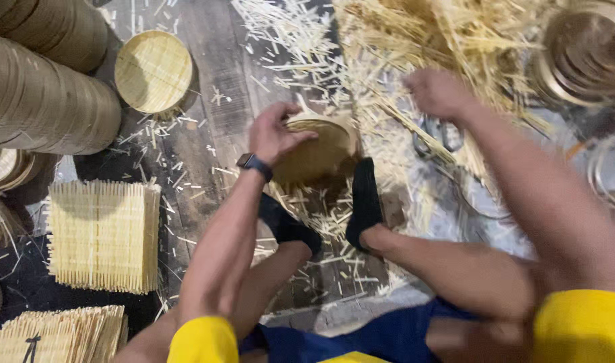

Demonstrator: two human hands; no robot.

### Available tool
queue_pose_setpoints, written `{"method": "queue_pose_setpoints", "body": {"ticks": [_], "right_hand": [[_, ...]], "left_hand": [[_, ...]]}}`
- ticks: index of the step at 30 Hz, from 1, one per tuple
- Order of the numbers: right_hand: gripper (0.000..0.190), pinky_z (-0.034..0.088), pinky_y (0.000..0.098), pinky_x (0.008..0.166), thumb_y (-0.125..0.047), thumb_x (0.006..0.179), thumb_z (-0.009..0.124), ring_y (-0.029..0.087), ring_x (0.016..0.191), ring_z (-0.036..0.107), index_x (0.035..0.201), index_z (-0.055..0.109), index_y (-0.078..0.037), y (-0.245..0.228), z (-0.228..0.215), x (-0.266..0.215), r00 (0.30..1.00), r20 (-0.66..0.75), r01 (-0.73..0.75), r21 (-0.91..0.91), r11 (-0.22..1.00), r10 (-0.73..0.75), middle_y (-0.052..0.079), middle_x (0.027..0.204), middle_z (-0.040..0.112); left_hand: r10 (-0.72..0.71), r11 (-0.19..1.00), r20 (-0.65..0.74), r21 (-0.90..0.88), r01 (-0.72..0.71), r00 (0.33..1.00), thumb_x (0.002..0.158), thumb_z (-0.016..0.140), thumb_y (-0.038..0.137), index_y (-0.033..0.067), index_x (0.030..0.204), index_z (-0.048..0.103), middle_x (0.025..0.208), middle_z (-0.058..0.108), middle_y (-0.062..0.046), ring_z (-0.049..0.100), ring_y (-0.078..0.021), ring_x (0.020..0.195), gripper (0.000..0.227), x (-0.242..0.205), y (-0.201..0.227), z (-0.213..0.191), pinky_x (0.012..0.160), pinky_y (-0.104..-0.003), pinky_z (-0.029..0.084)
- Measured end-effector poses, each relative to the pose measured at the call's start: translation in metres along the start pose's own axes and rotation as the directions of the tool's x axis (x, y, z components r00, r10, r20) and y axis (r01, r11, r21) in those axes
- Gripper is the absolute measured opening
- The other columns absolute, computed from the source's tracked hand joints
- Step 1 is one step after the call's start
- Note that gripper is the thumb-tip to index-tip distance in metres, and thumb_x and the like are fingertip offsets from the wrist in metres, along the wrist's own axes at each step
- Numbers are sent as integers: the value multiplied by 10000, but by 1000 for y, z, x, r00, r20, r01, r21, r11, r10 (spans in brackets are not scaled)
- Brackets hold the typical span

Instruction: The person weaves bamboo strips into a basket base, using shears to trim excess material and fitting a wooden form to shape the object.

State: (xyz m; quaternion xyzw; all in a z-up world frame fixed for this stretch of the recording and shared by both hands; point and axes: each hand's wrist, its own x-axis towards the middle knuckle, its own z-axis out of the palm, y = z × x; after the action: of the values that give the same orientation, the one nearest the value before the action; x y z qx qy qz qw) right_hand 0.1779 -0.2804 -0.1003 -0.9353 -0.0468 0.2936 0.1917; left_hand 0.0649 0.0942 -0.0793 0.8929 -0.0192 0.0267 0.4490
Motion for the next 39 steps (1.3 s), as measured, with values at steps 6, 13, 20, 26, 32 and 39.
{"method": "queue_pose_setpoints", "body": {"ticks": [6, 13, 20, 26, 32, 39], "right_hand": [[488, 542, 510, 975, -513, 1012, 535, 373, 1053, 713, 1163, 749, -100, 50, -58, -108, 998, 56, -12, -432, 902, 40, 190, 1118, 757], [664, 519, 515, 863, -462, 711, 810, 437, 1016, 637, 1106, 677, 55, 150, 121, -56, 921, -373, -18, -331, 944, -113, 288, 1127, 657], [221, 588, 464, 790, -207, 941, 647, 338, 854, 716, 1060, 748, -51, 135, 101, -27, 996, -13, -92, 3, 996, 93, 202, 972, 746], [295, 613, 385, 871, -226, 906, 702, 233, 979, 746, 1186, 680, -133, 121, 9, 16, 921, -293, 42, 731, 681, 258, 98, 1098, 734], [766, 532, 518, 814, -271, 572, 940, 488, 942, 652, 1139, 606, 121, 143, 138, -9, 913, -380, -125, 87, 988, 149, 340, 1031, 663], [475, 583, 440, 828, -249, 699, 831, 361, 894, 735, 1064, 737, 40, 150, 159, -19, 940, 126, -340, 265, 902, 317, 214, 941, 753]], "left_hand": [[423, 869, 85, 242, -431, 902, 752, 711, -19, 102, 1020, 608, 899, 589, -142, 592, -367, 899, 311, -104, 13, 31, 764, -473, 473], [53, 853, 326, 476, -212, 944, 793, 708, 141, 124, 1096, 580, 1055, 603, -101, 578, -321, 1073, 330, -175, -34, 58, 962, -491, 446], [-72, 895, -175, 423, 141, 982, 735, 829, 574, 21, 1493, 367, 1408, 451, -264, 417, -433, 1316, 1046, -107, 5, 85, 1073, -588, 349], [-336, 761, -207, 515, 394, 919, 550, 894, 676, 169, 1552, 341, 1351, 466, -214, 415, -428, 1260, 1252, -83, 6, 120, 1018, -644, 309], [-76, 926, -226, 345, 153, 971, 632, 888, 616, 189, 1595, 348, 1289, 470, -207, 451, -390, 1230, 1184, -86, 0, 94, 1081, -579, 343], [-119, 912, 63, 401, 84, 991, 625, 897, 624, 189, 1553, 341, 1307, 483, -205, 437, -401, 1261, 1166, -67, -22, 103, 1080, -619, 325]]}}
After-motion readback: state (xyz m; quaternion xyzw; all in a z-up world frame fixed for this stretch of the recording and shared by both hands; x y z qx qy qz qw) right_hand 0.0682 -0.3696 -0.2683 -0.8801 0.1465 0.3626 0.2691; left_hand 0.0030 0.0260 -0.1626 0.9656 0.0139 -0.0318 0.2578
